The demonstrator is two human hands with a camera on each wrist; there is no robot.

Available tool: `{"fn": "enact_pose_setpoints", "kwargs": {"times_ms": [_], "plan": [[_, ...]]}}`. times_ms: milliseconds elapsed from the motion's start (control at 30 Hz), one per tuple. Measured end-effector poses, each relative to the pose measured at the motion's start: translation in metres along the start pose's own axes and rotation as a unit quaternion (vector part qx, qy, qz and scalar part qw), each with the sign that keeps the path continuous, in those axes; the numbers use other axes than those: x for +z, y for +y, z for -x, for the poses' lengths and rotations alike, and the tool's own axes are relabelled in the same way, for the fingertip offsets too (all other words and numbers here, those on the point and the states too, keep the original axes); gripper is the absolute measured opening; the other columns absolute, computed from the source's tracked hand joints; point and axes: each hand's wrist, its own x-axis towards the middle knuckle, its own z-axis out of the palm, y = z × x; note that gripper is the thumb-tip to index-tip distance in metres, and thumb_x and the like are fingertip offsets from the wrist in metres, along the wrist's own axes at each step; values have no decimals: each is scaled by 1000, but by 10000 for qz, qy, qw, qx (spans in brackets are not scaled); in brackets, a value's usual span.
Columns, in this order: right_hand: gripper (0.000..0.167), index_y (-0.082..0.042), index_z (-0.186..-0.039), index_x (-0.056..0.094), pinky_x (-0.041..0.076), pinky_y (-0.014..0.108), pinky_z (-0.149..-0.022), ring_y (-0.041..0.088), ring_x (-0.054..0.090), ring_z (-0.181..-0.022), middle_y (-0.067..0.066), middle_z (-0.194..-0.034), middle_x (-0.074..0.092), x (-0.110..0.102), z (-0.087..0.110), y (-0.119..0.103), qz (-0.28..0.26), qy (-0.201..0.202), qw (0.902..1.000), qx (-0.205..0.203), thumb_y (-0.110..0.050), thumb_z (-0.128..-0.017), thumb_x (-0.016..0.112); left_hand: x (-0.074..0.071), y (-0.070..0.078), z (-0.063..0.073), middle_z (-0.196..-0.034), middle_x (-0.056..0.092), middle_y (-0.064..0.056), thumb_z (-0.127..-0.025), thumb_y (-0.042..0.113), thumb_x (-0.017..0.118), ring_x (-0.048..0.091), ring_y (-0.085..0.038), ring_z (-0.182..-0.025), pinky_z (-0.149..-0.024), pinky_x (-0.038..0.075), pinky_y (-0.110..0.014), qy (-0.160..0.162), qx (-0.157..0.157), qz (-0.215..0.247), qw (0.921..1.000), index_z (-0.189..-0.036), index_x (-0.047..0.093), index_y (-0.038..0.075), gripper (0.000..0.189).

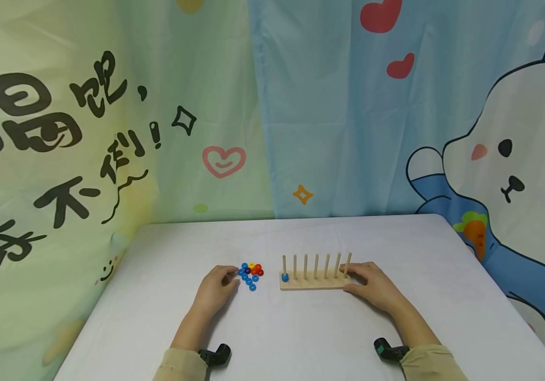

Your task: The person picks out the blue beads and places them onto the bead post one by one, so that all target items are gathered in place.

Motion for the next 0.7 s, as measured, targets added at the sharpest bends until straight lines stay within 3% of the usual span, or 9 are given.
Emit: {"fn": "enact_pose_setpoints", "kwargs": {"times_ms": [300, 700], "plan": [[47, -23, -126, 66, 40, 60, -102, 33, 53, -121, 8, -127, 62, 0, 0, 0, 43, -34, 10000, 26, -39, -83, 78, 0, 2, -10, -101, 64, 1, -91, 27, 72, 55, -13, -84, -82, 52, -36, -11, 123, -607, 9981, -116, 71, 17, 27], [47, -23, -126, 66, 41, 58, -103, 33, 52, -122, 8, -126, 62, -1, 0, -1, 73, -21, 9999, 68, -38, -83, 78, -2, 7, -16, -97, 63, 3, -90, 32, 72, 56, -13, -83, -82, 52, -37, -168, -30, -801, 9966, -112, 71, 20, 26]]}}
